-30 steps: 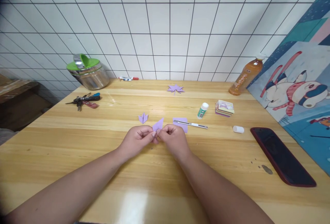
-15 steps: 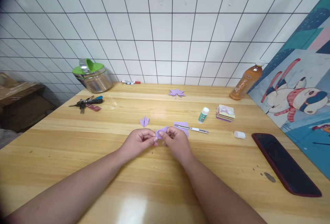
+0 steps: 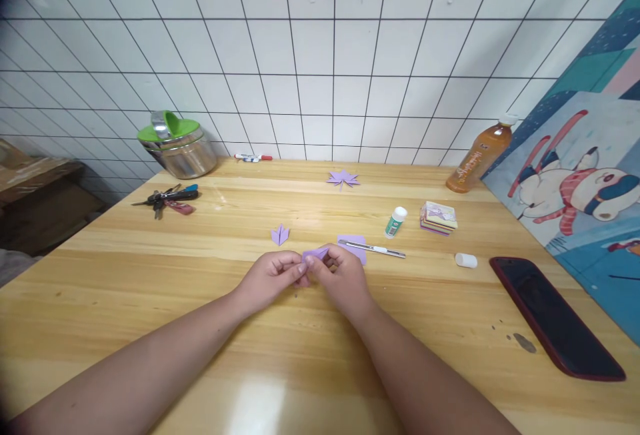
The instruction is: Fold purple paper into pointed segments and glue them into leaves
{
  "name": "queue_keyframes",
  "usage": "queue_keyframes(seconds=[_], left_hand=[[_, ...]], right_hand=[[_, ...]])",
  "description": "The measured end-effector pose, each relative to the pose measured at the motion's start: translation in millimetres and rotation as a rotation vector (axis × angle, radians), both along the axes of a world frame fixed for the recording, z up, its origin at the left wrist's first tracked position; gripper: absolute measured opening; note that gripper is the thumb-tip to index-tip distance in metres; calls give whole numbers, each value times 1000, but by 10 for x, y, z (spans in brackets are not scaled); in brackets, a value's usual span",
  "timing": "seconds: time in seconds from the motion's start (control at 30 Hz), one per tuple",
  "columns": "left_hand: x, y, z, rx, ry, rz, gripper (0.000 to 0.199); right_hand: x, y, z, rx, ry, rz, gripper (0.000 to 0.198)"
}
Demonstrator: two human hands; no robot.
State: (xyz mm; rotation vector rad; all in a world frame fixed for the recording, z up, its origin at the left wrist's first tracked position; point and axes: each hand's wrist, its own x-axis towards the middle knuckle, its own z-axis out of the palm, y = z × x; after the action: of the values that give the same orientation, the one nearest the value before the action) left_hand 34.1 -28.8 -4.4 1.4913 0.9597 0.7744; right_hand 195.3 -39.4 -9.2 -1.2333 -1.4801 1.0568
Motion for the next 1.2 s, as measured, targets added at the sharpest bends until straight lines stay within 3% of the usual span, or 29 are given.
queue_keyframes(seconds=[0.13,0.23,0.37,0.57,0.67,0.83,1.0,1.2], left_hand=[[-34,3,-2,87,67,-2,27],[-68,-4,3,158,99,-84,29],[-89,8,-13,100,34,-175,27],[-89,66,-5,12,5,-29,30],[-89,69,-7,31,33,21,28],[-64,42,-18,117,-23,46,23],[-60,59,-28,47,-34,58,24],[-77,101,-67,-82,-74,130,28]], right_hand=[[10,-8,26,6,-31,12,19],[29,-11,35,-58,50,62,23],[37,-14,31,-177,139,130,28],[1,-5,49,-310,219,118,30],[-11,15,46,-274,157,69,31],[4,30,-4,-107,-56,140,20],[31,16,-27,82,-328,135,12],[25,-6,4,-72,-119,124,22]])
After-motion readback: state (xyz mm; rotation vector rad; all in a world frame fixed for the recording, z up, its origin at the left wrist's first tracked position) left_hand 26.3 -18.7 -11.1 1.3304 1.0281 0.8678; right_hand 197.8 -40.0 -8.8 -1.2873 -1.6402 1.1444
